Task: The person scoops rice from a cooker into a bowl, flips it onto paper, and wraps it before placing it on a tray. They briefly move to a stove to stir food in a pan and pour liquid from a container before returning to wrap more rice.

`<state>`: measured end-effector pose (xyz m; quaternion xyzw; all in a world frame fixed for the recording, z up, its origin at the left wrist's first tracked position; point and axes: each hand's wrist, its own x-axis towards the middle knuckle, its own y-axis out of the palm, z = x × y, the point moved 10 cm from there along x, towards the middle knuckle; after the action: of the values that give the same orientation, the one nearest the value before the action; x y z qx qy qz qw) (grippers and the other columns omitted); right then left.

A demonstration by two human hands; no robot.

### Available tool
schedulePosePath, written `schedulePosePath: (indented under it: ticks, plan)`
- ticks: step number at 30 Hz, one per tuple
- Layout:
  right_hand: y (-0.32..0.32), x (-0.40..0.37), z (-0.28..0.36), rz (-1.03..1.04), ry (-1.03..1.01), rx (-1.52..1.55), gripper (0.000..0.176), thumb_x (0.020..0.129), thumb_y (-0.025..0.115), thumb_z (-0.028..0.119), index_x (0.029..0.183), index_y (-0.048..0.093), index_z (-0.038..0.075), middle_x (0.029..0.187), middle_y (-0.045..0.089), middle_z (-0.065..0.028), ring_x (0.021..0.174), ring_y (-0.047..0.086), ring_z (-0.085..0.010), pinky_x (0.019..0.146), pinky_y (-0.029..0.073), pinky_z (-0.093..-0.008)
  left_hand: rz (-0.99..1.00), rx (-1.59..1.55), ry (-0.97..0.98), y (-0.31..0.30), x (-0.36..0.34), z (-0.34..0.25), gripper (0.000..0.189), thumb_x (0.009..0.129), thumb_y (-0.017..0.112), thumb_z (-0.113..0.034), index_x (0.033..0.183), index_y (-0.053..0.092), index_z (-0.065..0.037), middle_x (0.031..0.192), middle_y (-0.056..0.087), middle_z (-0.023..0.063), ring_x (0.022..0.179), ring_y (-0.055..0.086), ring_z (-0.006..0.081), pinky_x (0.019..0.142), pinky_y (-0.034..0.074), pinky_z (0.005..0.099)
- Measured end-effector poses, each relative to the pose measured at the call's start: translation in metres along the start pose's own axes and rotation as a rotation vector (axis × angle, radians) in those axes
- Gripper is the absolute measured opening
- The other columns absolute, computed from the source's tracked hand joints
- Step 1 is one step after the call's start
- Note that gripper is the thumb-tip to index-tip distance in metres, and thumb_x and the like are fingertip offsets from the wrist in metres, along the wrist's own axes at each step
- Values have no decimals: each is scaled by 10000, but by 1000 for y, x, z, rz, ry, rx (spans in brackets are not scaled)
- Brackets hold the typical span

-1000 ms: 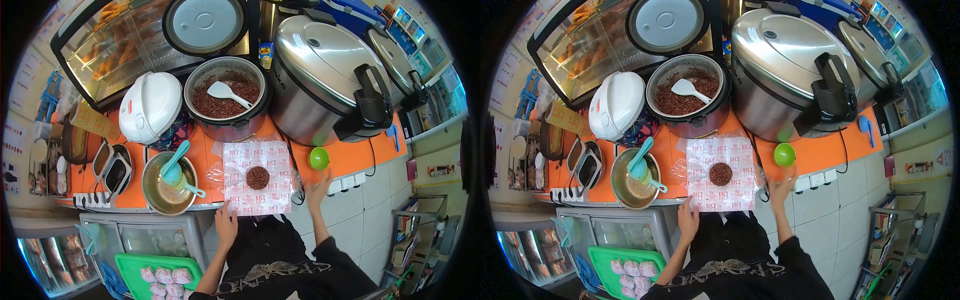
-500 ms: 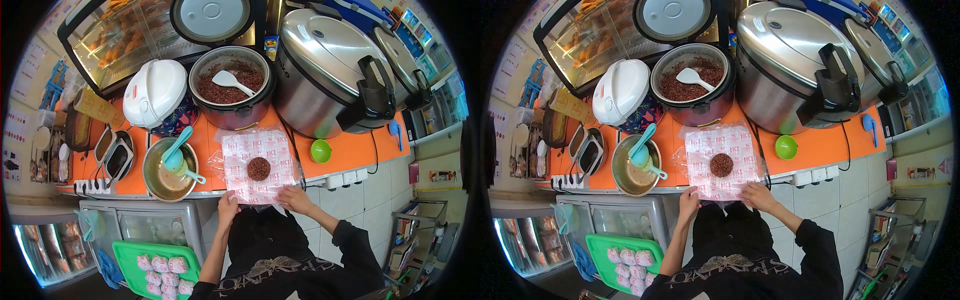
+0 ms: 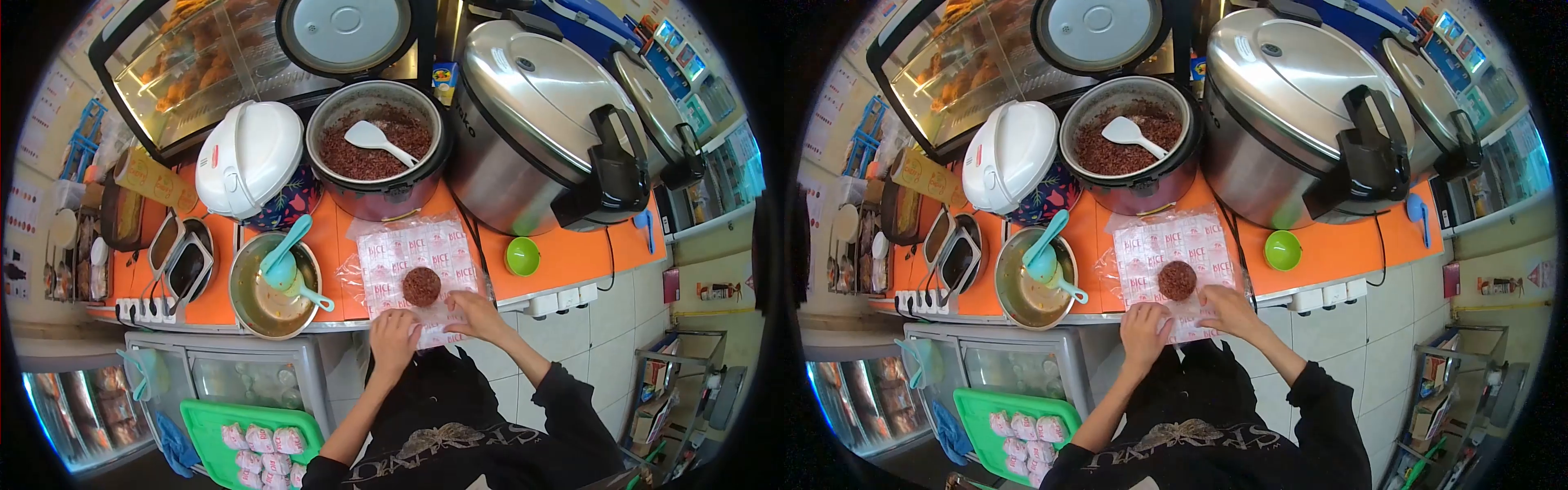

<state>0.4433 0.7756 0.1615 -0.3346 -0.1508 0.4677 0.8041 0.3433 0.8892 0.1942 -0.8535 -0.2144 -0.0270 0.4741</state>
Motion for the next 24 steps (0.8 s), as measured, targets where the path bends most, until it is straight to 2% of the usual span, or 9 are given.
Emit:
schedulePosePath:
  ticks: [3, 6, 7, 10, 11, 14, 15, 21, 24]
  plan:
    - [20, -33, -36, -7, -309, -1, 289, 720, 730, 167, 966, 648, 40, 998, 632, -113, 913, 599, -240, 763, 464, -383, 231, -381, -152, 29, -18, 83, 279, 675, 662, -74, 938, 572, -47, 851, 630, 98, 745, 595, 265, 669, 477, 394]
    - [2, -25, -113, -214, 245, 597, 325, 768, 690, 108, 1077, 624, 32, 937, 657, -119, 779, 623, -169, 657, 481, -315, -26, -726, -321, 20, 8, 109, 297, 738, 619, -90, 1021, 543, -40, 857, 635, 137, 725, 602, 300, 647, 483, 405]
    - [-5, -15, -119, -340, 440, 629, 240, 767, 679, 87, 980, 626, -10, 820, 637, -54, 678, 584, -113, 633, 471, -257, -142, -756, -405, 19, 18, 115, 295, 762, 601, -96, 1044, 536, -41, 852, 633, 145, 726, 604, 308, 644, 482, 408]
    - [0, 7, -117, -515, 428, 612, 169, 795, 636, 63, 952, 634, -1, 891, 610, -75, 766, 571, -102, 649, 459, -261, -80, -131, -490, 47, 22, 125, 250, 823, 535, -96, 1069, 513, -52, 803, 607, 147, 733, 602, 336, 622, 482, 420]
    - [1, 12, -111, -495, 382, 361, 167, 802, 630, 94, 952, 640, 22, 912, 577, -94, 788, 566, -146, 656, 459, -297, -58, -4, -338, 49, 27, 107, 170, 809, 521, -71, 977, 546, -72, 860, 572, 140, 705, 598, 361, 586, 468, 449]
    - [2, 23, -59, -255, 372, -368, 198, 795, 629, 159, 970, 652, 70, 936, 506, -126, 838, 544, -253, 695, 458, -377, 245, 68, -419, 70, 18, 102, 154, 788, 536, -89, 930, 594, -92, 1131, 500, 167, 740, 589, 353, 625, 474, 434]
    - [-8, 28, -47, -291, 288, -480, 201, 767, 630, 191, 941, 673, 101, 870, 477, -118, 839, 512, -308, 713, 444, -405, 108, 29, -330, 61, 21, 95, 113, 760, 565, -135, 849, 632, -114, 1224, 445, 145, 892, 553, 332, 704, 444, 456]
    - [-24, 98, -48, -479, 176, -588, 117, 693, 648, 198, 759, 696, 114, 960, 515, -88, 963, 469, -265, 787, 381, -402, -1, 213, -338, 41, 25, 62, 397, 742, 625, -416, 881, 639, -44, 1236, 449, 181, 1089, 401, 368, 873, 297, 485]
    - [-27, 108, -34, -365, 67, -653, 135, 664, 662, 194, 763, 693, 108, 981, 533, -76, 986, 470, -244, 800, 358, -383, -48, 180, -373, 43, 23, 60, 467, 737, 632, -480, 870, 621, -33, 1214, 424, 218, 1091, 389, 374, 891, 288, 498]
